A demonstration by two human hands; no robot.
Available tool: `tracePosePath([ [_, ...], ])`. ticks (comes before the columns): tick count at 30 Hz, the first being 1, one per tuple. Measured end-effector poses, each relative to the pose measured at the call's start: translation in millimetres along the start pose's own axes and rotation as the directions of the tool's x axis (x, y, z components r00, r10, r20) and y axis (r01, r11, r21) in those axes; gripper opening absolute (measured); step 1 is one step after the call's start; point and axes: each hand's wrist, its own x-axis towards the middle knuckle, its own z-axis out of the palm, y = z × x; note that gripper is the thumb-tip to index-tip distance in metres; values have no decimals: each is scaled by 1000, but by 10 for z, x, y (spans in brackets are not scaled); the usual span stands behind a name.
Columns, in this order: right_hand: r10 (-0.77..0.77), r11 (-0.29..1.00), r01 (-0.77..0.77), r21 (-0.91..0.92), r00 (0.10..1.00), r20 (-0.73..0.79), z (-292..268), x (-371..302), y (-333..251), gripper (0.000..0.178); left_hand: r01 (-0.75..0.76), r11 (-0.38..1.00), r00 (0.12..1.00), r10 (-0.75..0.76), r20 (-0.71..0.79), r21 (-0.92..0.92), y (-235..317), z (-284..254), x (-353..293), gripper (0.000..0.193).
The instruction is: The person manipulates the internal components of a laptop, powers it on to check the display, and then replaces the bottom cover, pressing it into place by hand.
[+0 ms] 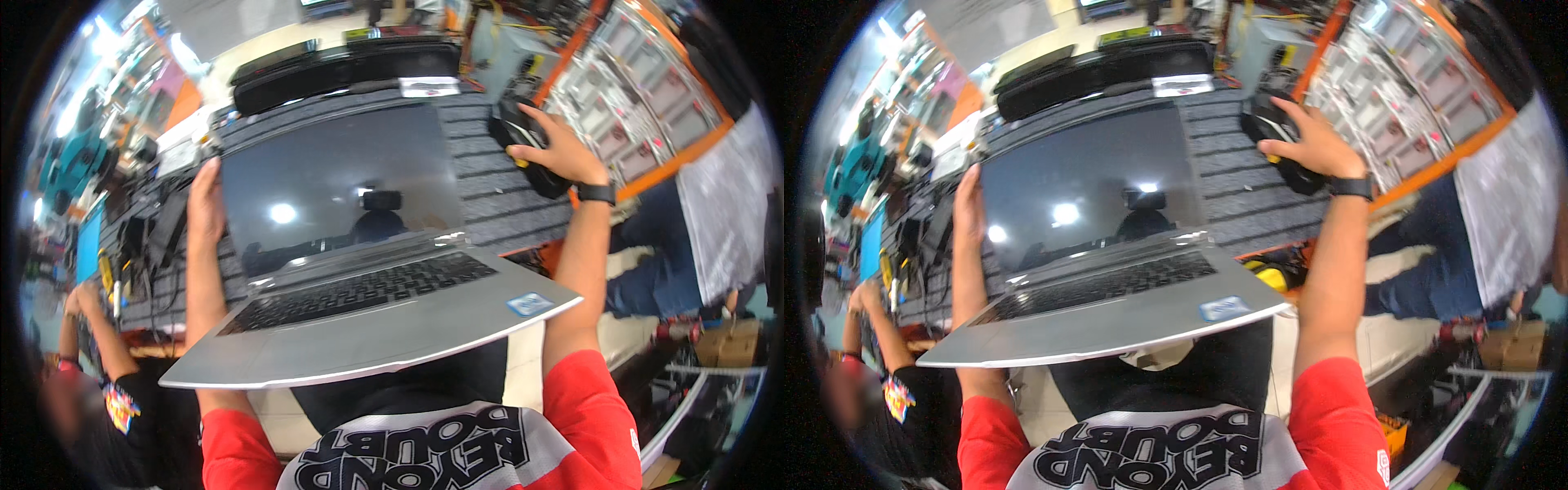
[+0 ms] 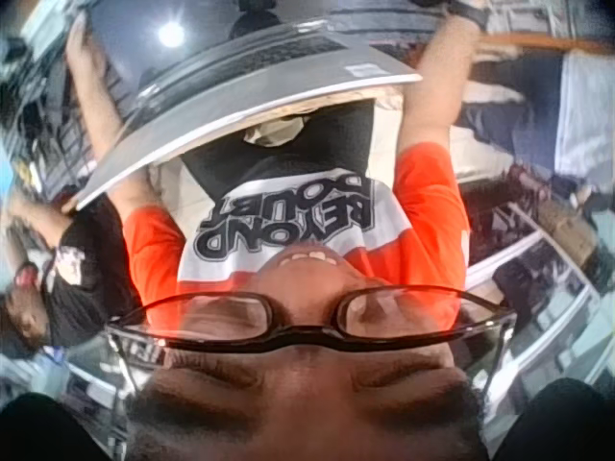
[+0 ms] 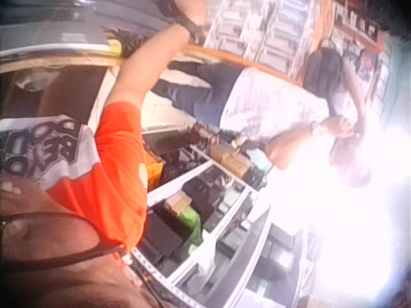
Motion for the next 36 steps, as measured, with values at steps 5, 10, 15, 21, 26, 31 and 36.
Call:
tracePosePath([
  [5, -49, 990, 53, 131, 998, -30, 18, -133, 100, 74, -20, 930, 999, 33, -28, 367, -2, 246, 125, 32],
  [10, -211, 977, 211, 41, 977, 1, -32, -24, 694, 71, 46, 994, 989, -31, 147, -96, 189, 247, -69, 24],
  [15, -192, 972, 183, 149, 980, 49, 84, 109, 650, 71, 16, 996, 990, -3, 143, -89, 78, 189, -36, 26],
  [21, -226, 968, 222, 115, 974, 24, 69, 90, 692, 73, 20, 996, 989, -8, 145, -82, 84, 221, -4, 26],
  [26, -153, 985, 149, 87, 987, 45, -3, 33, 488, 73, 42, 999, 997, -42, 72, -2, 77, 258, 27, 22],
  [31, -42, 995, 41, 88, 999, 19, 65, 40, 148, 79, 57, 998, 994, -54, 91, -29, 94, 135, -15, 20],
  [36, -114, 968, 116, 223, 993, -22, 157, 37, 516, 76, 57, 998, 990, -53, 130, -30, 92, 231, 20, 20],
])
